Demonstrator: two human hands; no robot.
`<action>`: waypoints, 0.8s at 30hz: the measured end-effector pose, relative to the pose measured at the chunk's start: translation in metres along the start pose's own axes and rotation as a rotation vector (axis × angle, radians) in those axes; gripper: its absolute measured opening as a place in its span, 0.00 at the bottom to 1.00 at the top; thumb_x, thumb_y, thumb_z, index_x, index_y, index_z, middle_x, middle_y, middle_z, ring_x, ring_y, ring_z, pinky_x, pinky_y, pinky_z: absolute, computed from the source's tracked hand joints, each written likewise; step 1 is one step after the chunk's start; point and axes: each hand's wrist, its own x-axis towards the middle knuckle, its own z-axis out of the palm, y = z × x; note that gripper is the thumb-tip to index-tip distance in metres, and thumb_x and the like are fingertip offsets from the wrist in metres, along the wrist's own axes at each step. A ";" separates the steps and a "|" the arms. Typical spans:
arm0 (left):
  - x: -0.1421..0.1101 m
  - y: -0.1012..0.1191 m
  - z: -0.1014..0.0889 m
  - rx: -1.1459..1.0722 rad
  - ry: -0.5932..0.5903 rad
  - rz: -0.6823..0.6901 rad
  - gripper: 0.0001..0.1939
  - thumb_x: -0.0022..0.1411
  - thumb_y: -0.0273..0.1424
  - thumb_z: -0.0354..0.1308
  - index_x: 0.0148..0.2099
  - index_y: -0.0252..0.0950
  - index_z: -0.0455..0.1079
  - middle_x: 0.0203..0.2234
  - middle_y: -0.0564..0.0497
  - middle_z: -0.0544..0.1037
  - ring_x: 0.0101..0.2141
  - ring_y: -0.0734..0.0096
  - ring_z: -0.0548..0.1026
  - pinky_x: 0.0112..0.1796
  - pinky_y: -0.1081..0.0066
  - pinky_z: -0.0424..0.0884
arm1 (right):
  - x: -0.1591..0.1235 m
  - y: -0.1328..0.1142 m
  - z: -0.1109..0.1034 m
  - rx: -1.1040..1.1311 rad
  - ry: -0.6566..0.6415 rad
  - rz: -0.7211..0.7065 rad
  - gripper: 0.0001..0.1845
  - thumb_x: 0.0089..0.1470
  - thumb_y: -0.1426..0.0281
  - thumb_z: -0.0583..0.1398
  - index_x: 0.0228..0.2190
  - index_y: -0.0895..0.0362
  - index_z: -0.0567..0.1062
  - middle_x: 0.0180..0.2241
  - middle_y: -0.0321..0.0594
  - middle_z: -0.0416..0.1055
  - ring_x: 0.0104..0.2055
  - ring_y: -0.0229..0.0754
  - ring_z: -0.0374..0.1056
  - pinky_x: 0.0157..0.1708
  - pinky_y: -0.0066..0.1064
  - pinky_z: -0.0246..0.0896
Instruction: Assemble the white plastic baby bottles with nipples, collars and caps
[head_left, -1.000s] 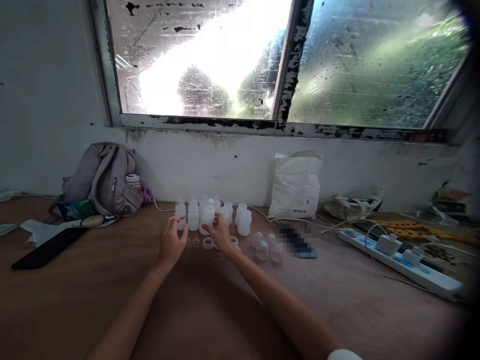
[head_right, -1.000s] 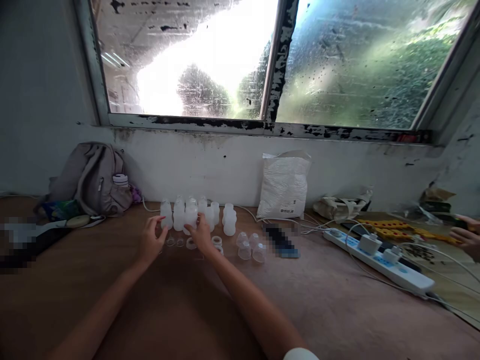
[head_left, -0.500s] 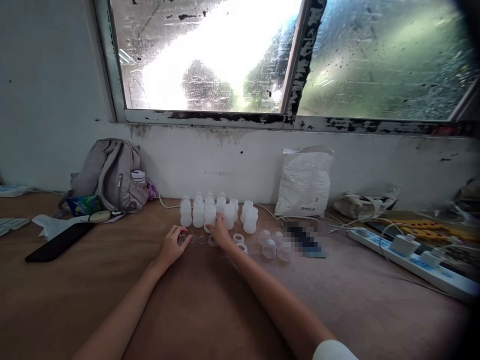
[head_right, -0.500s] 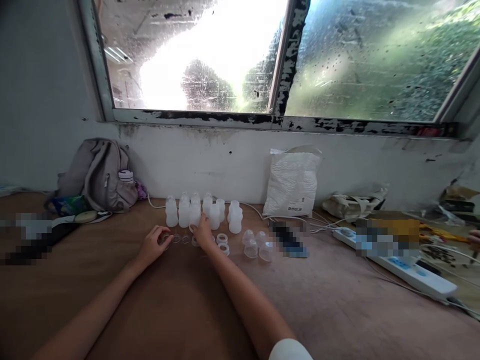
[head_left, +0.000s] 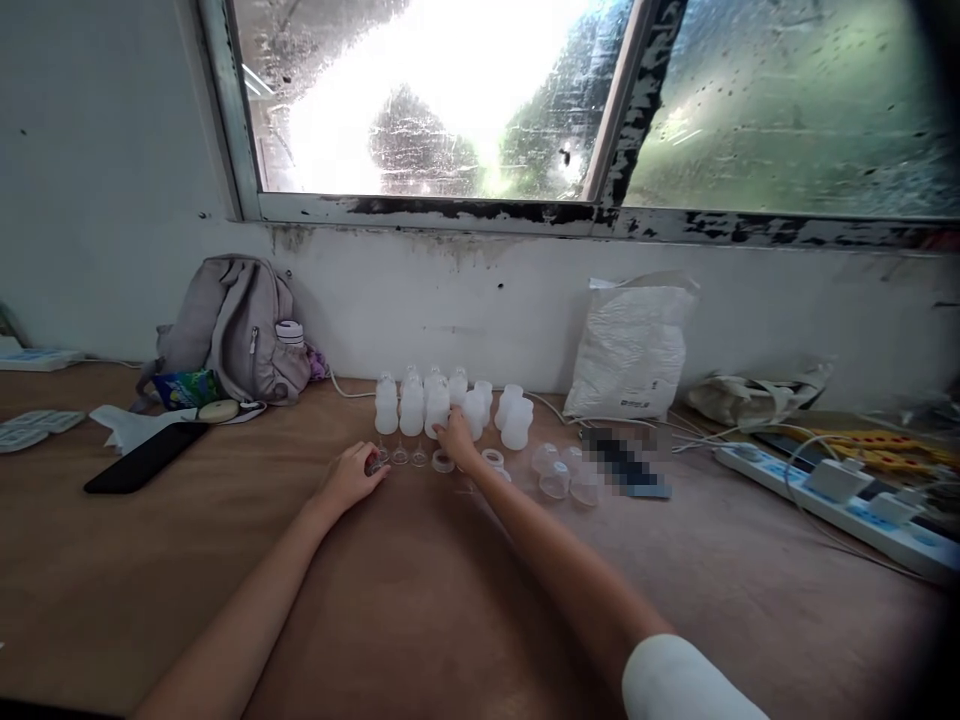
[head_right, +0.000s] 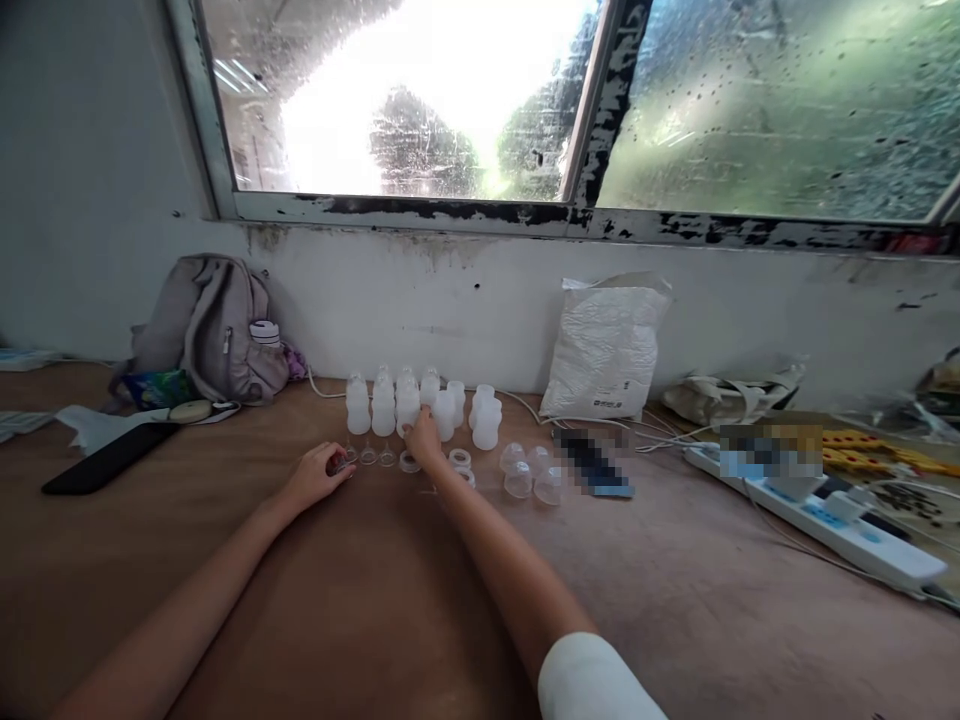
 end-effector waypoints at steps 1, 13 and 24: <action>0.000 0.000 0.000 0.009 -0.005 0.004 0.10 0.52 0.39 0.52 0.32 0.37 0.65 0.28 0.50 0.70 0.30 0.68 0.69 0.30 0.72 0.64 | 0.000 -0.001 0.000 -0.007 0.005 0.003 0.26 0.43 0.74 0.55 0.46 0.64 0.57 0.42 0.56 0.65 0.44 0.52 0.62 0.40 0.40 0.57; -0.003 0.015 0.000 0.018 0.012 0.070 0.09 0.55 0.37 0.49 0.31 0.37 0.65 0.26 0.51 0.69 0.30 0.69 0.69 0.31 0.72 0.64 | -0.024 -0.017 -0.009 -0.144 -0.005 -0.023 0.30 0.46 0.75 0.55 0.50 0.72 0.54 0.38 0.63 0.66 0.42 0.58 0.64 0.39 0.43 0.56; -0.012 0.050 -0.009 -0.100 0.017 0.163 0.10 0.56 0.37 0.48 0.35 0.38 0.65 0.28 0.51 0.69 0.29 0.70 0.68 0.31 0.72 0.64 | -0.095 -0.006 -0.082 -0.394 -0.054 -0.430 0.12 0.53 0.72 0.49 0.40 0.56 0.66 0.41 0.45 0.64 0.44 0.45 0.59 0.44 0.34 0.51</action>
